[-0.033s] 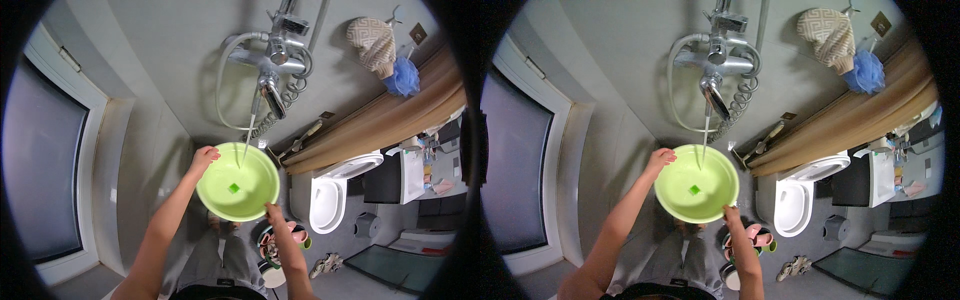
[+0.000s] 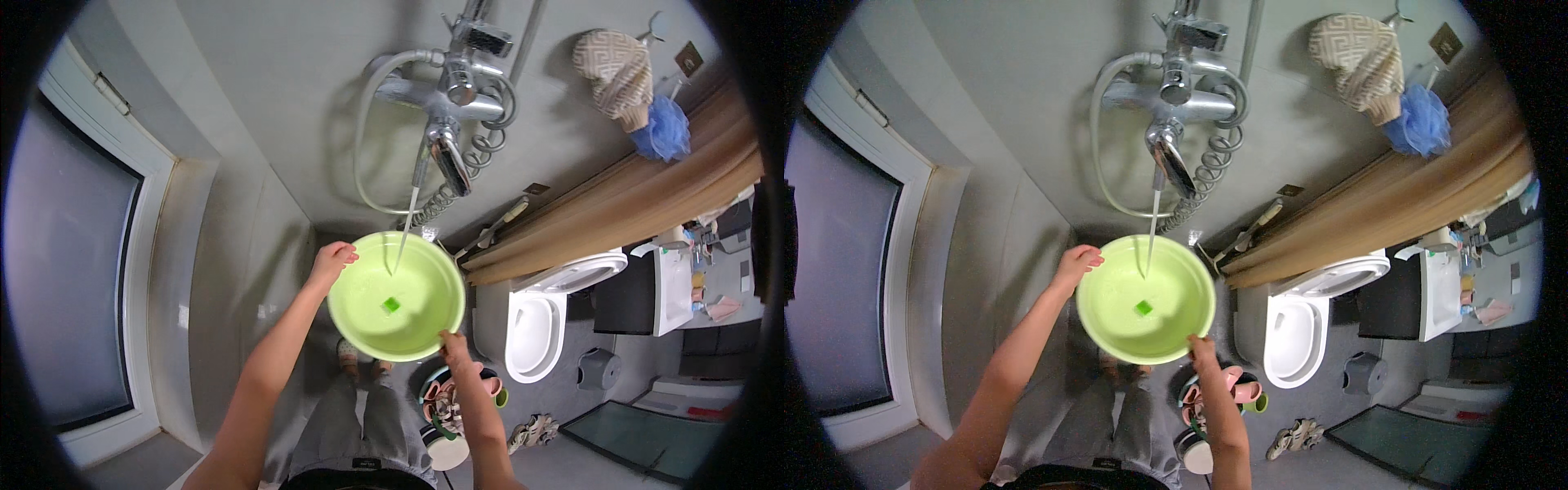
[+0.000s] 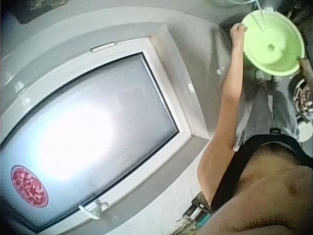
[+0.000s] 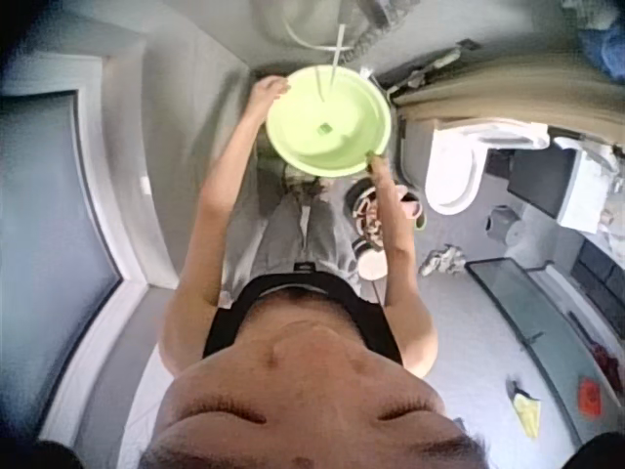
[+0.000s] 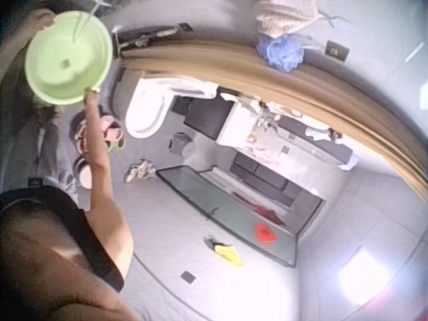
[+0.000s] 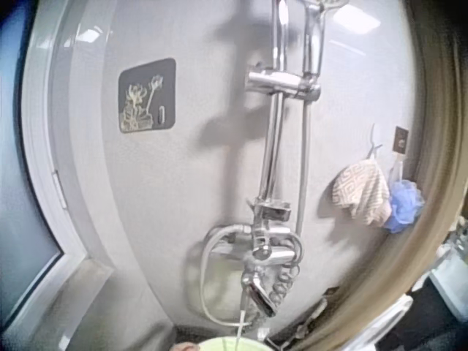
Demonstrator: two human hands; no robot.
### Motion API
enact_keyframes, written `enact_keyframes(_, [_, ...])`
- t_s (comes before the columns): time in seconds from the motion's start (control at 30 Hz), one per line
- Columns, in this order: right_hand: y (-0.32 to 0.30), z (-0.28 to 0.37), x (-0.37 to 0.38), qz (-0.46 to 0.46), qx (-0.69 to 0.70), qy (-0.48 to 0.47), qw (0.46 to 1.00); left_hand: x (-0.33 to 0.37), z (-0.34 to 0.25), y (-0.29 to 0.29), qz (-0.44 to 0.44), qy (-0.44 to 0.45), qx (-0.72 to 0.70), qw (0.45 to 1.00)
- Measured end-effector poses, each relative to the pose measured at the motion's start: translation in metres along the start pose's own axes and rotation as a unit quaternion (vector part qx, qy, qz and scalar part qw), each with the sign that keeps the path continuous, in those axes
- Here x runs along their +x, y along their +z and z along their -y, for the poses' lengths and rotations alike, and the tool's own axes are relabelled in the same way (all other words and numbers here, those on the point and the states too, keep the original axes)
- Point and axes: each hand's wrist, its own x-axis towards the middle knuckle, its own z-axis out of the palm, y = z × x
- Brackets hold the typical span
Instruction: The person washes sandals and insoles in a basin under the faucet, empties the water into the toilet, squeegees the bathroom floor, and organizes the washed sandals and slippers in a row against the wall.
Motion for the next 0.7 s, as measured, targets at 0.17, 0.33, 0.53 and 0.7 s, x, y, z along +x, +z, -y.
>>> enact_keyframes(0.17, [0.018, -0.003, 0.091, 0.013, 0.066, -0.043, 0.997, 0.003, 0.037, 0.001, -0.024, 0.015, -0.014, 0.999])
enact_keyframes(0.33, [0.098, -0.086, 0.085, 0.081, 0.069, 0.061, 0.992, 0.005, 0.091, -0.032, -0.076, 0.012, 0.042, 0.996])
enact_keyframes(0.53, [0.047, -0.086, 0.101, 0.045, 0.111, 0.026, 0.992, -0.004, 0.124, -0.051, -0.077, 0.009, 0.11, 0.991])
enact_keyframes(0.7, [0.103, -0.088, 0.129, 0.01, 0.127, 0.081, 0.989, 0.01, 0.147, -0.027, -0.046, -0.007, 0.13, 0.99])
